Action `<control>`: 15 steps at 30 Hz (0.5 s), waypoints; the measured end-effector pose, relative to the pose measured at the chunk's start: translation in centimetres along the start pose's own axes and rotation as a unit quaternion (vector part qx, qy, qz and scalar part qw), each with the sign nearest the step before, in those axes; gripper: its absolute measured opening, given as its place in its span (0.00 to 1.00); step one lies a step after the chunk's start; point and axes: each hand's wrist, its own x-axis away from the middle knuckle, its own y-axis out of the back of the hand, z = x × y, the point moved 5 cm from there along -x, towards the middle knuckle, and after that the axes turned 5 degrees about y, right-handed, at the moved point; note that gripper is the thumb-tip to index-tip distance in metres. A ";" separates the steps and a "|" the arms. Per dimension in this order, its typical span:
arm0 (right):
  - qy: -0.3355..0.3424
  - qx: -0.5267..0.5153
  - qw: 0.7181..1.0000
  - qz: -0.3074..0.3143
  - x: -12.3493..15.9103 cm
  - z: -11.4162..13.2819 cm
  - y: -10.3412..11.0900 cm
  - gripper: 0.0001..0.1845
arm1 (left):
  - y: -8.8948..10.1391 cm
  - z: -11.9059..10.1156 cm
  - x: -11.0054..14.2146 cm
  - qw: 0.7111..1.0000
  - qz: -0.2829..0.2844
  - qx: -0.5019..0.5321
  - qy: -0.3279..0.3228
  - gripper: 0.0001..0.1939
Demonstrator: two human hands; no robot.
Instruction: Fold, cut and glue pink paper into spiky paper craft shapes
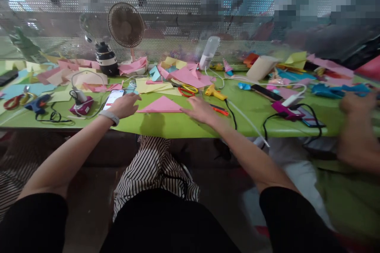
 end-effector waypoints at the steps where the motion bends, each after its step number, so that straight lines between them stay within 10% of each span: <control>1: -0.016 -0.015 0.999 -0.025 -0.8 0.4 0.5 0.36 | 0.6 -0.9 -0.8 1.000 -0.013 0.026 0.008 0.20; 7: -0.028 -0.211 0.963 0.165 -5.0 2.8 -2.3 0.22 | -1.7 -6.3 -5.1 0.970 0.105 0.219 0.023 0.12; 15: -0.044 -0.235 0.938 0.251 -6.2 2.2 -4.0 0.19 | -5.2 -6.3 -7.1 0.915 0.262 0.292 0.092 0.22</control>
